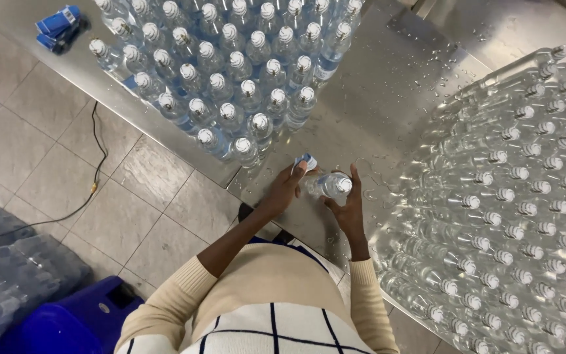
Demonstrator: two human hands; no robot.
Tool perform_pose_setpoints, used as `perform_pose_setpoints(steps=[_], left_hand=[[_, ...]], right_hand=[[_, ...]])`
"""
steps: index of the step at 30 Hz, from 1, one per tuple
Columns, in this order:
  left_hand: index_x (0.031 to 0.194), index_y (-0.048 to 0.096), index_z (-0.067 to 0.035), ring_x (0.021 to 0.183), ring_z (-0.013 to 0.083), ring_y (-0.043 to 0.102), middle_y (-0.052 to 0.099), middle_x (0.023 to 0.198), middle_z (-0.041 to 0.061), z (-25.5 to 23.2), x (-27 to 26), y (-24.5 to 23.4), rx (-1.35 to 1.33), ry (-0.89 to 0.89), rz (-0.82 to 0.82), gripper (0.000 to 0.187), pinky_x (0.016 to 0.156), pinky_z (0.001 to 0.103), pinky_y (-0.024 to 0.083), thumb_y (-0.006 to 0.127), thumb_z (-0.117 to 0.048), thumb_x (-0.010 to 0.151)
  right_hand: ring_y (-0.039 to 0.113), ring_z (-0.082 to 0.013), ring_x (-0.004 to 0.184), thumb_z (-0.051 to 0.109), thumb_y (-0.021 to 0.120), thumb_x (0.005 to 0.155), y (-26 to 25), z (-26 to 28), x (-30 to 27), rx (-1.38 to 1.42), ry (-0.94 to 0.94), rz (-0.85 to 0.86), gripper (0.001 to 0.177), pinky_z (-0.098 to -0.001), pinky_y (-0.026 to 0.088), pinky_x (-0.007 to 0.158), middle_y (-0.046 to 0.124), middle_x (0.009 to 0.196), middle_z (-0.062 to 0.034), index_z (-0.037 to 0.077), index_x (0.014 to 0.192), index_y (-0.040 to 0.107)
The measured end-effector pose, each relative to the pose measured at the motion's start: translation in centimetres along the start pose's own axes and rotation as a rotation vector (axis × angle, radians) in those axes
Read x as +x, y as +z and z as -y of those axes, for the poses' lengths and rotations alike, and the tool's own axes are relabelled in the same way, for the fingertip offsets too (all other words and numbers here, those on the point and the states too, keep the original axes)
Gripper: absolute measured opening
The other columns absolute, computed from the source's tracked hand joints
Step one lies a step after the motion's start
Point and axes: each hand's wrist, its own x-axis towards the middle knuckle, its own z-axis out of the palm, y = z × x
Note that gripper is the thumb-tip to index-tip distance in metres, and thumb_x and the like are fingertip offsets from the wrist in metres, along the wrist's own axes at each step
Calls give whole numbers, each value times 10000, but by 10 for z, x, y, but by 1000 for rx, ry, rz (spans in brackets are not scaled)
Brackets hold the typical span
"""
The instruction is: Applying adhesive labels to plastic water bottles manually at a production table.
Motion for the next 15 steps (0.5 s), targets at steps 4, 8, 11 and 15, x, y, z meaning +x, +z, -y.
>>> perform_pose_setpoints(steps=[4, 8, 11, 15], left_hand=[[1685, 416, -5, 792, 190, 663, 633, 1494, 298, 17, -15, -19, -68, -36, -59, 847, 760, 396, 513, 350, -664, 1158], [1587, 565, -11, 891, 221, 762, 695, 1435, 253, 45, -22, -35, -152, 4, -111, 758, 706, 349, 559, 377, -615, 1170], [1498, 644, -7, 766, 135, 711, 748, 1364, 220, 49, -27, -42, -185, 20, -140, 727, 676, 322, 556, 370, -596, 1169], [1447, 670, -1, 731, 116, 724, 773, 1337, 193, 49, -26, -44, -192, 53, -149, 754, 661, 320, 557, 386, -633, 1148]], right_hand=[[460, -442, 1540, 208, 975, 808, 10, -30, -7, -107, 111, -47, 1247, -571, 256, 1342, 530, 1595, -289, 40, 1750, 174], [470, -441, 1530, 300, 973, 835, 19, -27, -5, -271, 135, -45, 1102, -557, 295, 1327, 530, 1596, -290, -11, 1691, 351], [510, -416, 1503, 329, 970, 829, 23, -19, -1, -301, 142, -26, 950, -564, 303, 1335, 604, 1538, -246, 5, 1593, 508], [555, -349, 1479, 393, 947, 850, 23, -6, -1, -361, 220, 11, 827, -522, 340, 1318, 663, 1501, -166, 73, 1532, 606]])
